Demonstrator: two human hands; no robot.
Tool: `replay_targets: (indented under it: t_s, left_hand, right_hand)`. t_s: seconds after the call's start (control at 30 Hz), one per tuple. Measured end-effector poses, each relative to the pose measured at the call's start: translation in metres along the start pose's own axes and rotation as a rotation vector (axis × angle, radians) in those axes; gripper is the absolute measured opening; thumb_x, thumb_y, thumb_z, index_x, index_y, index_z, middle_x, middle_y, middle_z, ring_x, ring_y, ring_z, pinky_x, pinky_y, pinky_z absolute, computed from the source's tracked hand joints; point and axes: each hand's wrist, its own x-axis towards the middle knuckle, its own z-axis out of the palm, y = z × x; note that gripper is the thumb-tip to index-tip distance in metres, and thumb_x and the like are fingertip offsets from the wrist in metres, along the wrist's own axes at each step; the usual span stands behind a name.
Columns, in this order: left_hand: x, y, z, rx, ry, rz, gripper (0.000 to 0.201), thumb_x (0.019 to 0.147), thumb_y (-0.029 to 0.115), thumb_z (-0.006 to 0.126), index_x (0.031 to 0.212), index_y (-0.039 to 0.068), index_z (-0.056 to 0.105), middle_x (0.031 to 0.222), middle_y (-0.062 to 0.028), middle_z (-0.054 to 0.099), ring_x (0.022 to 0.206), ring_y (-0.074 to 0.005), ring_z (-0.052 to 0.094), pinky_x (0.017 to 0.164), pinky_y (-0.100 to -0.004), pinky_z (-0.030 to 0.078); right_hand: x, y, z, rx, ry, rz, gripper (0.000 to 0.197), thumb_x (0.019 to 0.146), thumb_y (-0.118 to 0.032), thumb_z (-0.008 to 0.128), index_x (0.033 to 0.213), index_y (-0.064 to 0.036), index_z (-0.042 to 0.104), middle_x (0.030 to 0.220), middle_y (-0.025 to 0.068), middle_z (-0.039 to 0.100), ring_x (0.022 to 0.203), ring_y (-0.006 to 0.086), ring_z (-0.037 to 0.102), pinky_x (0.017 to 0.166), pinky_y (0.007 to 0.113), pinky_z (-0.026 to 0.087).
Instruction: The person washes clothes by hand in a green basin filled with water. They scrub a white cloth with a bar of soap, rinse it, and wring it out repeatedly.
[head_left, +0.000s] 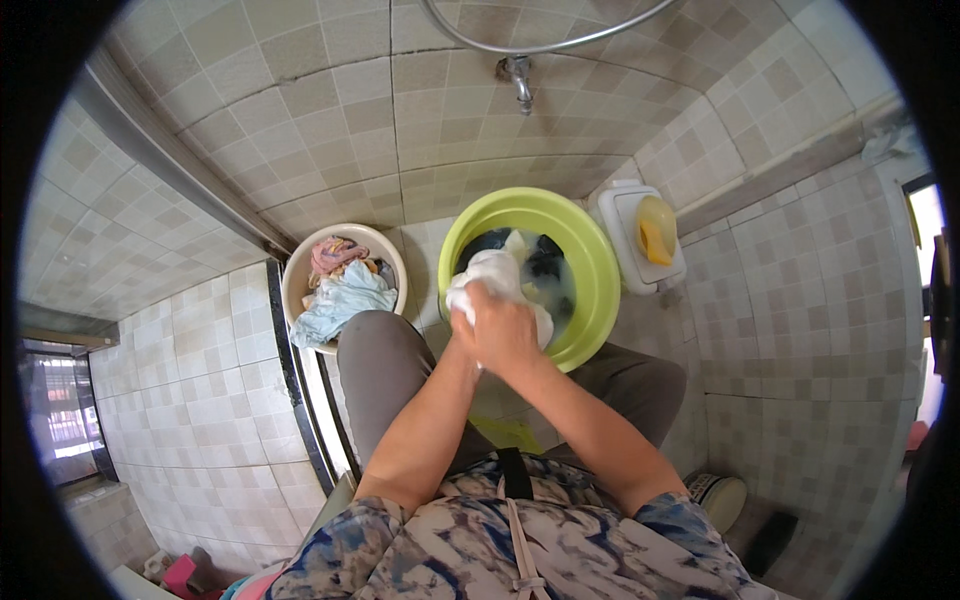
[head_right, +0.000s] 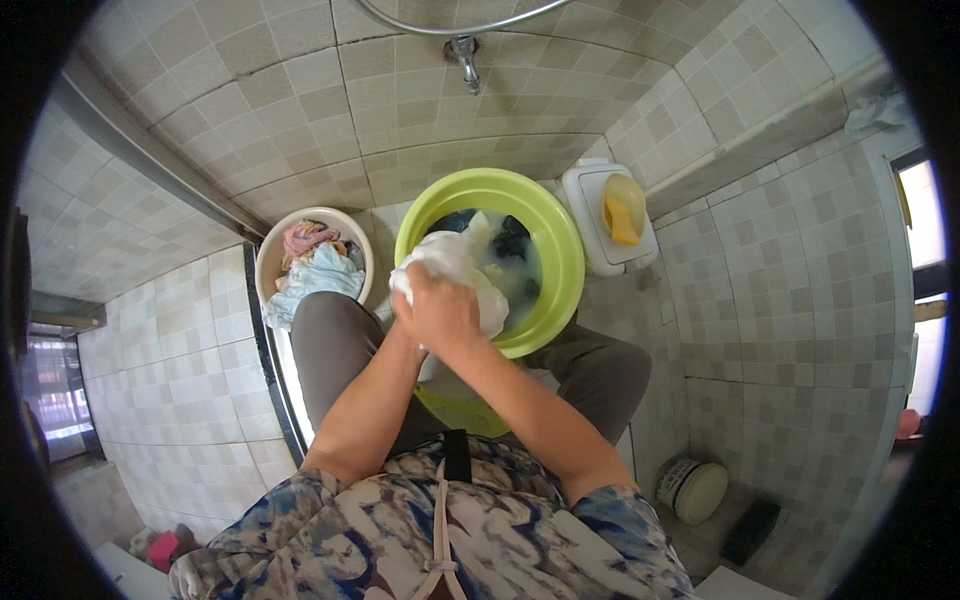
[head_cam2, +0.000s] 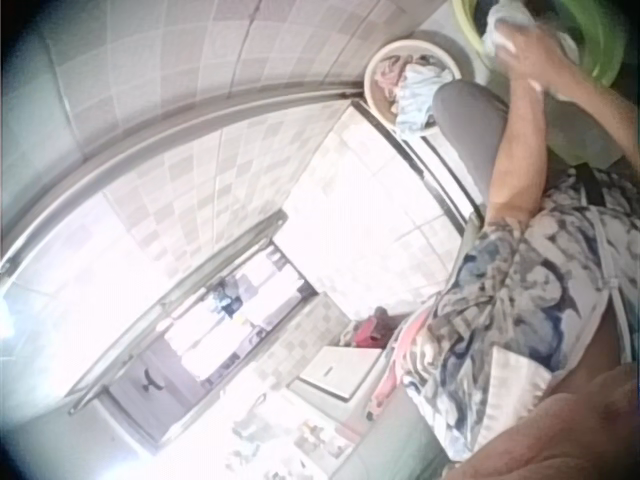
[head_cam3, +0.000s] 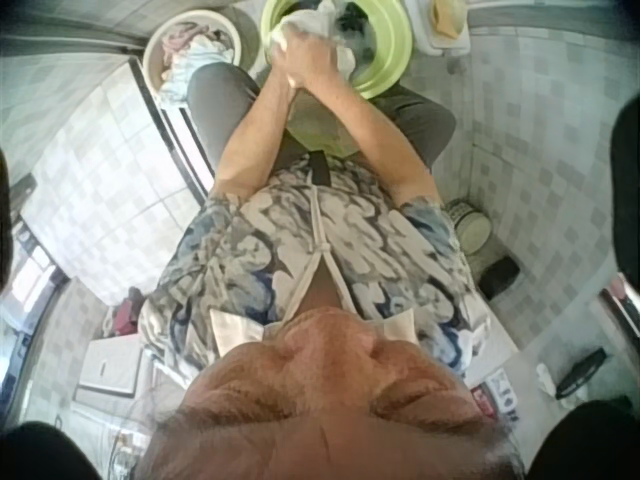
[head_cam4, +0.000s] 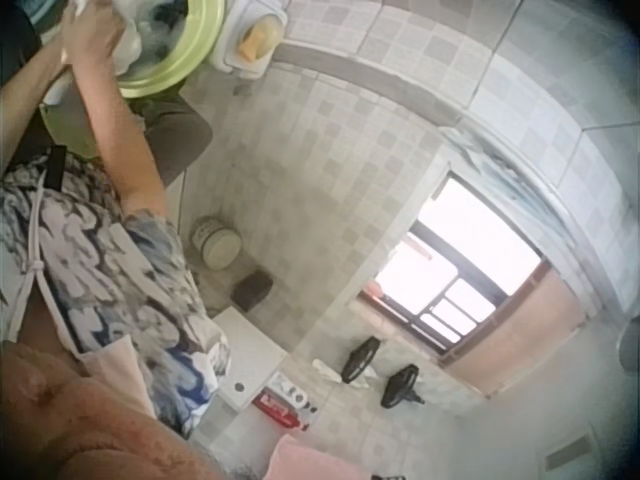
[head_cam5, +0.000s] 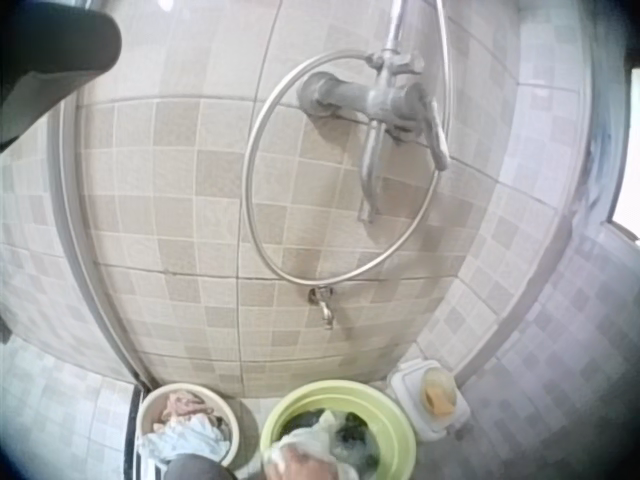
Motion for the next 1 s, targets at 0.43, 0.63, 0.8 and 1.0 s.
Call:
replay_targets:
  t_s: [0.43, 0.63, 0.8, 1.0]
  left_hand:
    - [-0.009, -0.002, -0.009, 0.345, 0.293, -0.077, 0.036, 0.089, 0.039, 0.041, 0.109, 0.012, 0.054, 0.097, -0.0063, 0.060, 0.085, -0.0210, 0.058, 0.072, -0.0344, 0.048]
    - [-0.013, 0.003, 0.027, 0.143, 0.359, -0.143, 0.038, 0.090, 0.039, 0.039, 0.111, 0.010, 0.053, 0.100, -0.0082, 0.059, 0.089, -0.0264, 0.057, 0.080, -0.0390, 0.046]
    - [-0.001, -0.004, 0.070, 0.113, 0.484, -0.294, 0.041, 0.092, 0.031, 0.031, 0.115, 0.004, 0.051, 0.110, -0.0114, 0.058, 0.098, -0.0259, 0.057, 0.086, -0.0388, 0.046]
    - [0.002, 0.010, 0.085, 0.236, 0.480, -0.194, 0.037, 0.088, 0.026, 0.037, 0.109, 0.000, 0.053, 0.104, -0.0126, 0.060, 0.095, -0.0252, 0.059, 0.083, -0.0368, 0.048]
  right_hand:
    - [-0.011, 0.013, 0.004, 0.095, 0.021, 0.250, 0.037, 0.079, -0.037, 0.051, 0.095, -0.0043, 0.050, 0.070, 0.0229, 0.061, 0.061, 0.0399, 0.059, 0.059, 0.050, 0.046]
    - [0.001, 0.022, 0.020, -0.003, 0.147, 0.179, 0.034, 0.080, -0.037, 0.051, 0.095, -0.0058, 0.051, 0.068, 0.0214, 0.060, 0.061, 0.0383, 0.060, 0.060, 0.050, 0.046]
    - [0.040, 0.108, 0.011, 0.153, 0.271, 0.376, 0.041, 0.088, -0.037, 0.040, 0.085, 0.0002, 0.057, 0.070, 0.0223, 0.059, 0.074, 0.0395, 0.058, 0.068, 0.043, 0.046]
    - [-0.015, 0.170, 0.031, 0.742, 0.193, 0.574, 0.047, 0.093, -0.039, 0.034, 0.082, 0.0002, 0.056, 0.069, 0.0122, 0.057, 0.064, 0.0229, 0.053, 0.062, 0.034, 0.042]
